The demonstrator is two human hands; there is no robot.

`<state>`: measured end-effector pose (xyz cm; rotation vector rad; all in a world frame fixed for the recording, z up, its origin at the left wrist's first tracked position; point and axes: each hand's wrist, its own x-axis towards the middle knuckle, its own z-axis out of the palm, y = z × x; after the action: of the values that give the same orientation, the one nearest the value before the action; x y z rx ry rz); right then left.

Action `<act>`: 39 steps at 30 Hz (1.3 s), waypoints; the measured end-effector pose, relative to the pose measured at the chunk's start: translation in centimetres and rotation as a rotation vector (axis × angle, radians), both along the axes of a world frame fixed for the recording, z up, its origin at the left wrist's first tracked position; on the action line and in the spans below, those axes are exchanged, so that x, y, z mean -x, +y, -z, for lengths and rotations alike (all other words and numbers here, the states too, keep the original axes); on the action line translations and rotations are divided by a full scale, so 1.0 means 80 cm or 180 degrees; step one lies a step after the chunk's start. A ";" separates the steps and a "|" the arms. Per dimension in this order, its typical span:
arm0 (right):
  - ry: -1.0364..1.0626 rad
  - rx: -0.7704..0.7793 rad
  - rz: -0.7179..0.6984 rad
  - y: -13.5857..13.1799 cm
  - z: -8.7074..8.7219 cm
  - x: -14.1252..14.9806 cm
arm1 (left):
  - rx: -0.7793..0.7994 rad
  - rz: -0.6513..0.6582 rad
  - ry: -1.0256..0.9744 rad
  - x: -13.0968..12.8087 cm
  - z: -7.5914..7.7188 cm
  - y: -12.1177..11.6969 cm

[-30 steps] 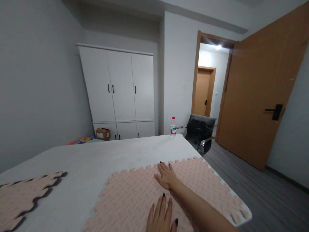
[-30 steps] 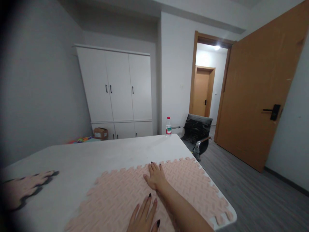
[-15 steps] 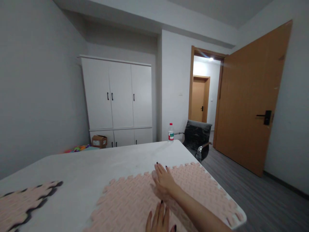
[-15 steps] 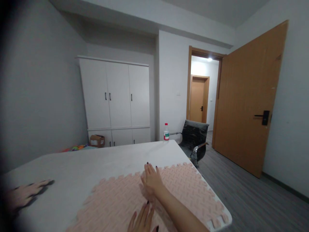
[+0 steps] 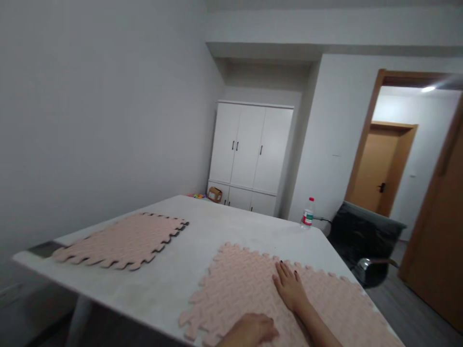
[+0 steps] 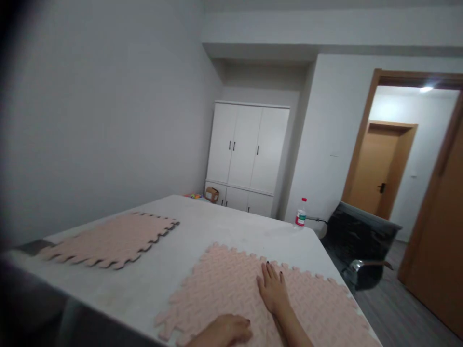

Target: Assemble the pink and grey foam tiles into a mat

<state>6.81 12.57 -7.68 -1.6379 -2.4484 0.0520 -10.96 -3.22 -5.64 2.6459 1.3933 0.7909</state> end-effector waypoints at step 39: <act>0.4815 0.2926 0.0616 0.074 -0.088 -0.202 | -0.0791 -0.0662 -0.2935 -0.033 -0.160 0.234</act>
<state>23.00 18.46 -0.61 -1.1342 -1.0237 1.7815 -8.30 15.53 7.19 1.7798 1.3112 1.9605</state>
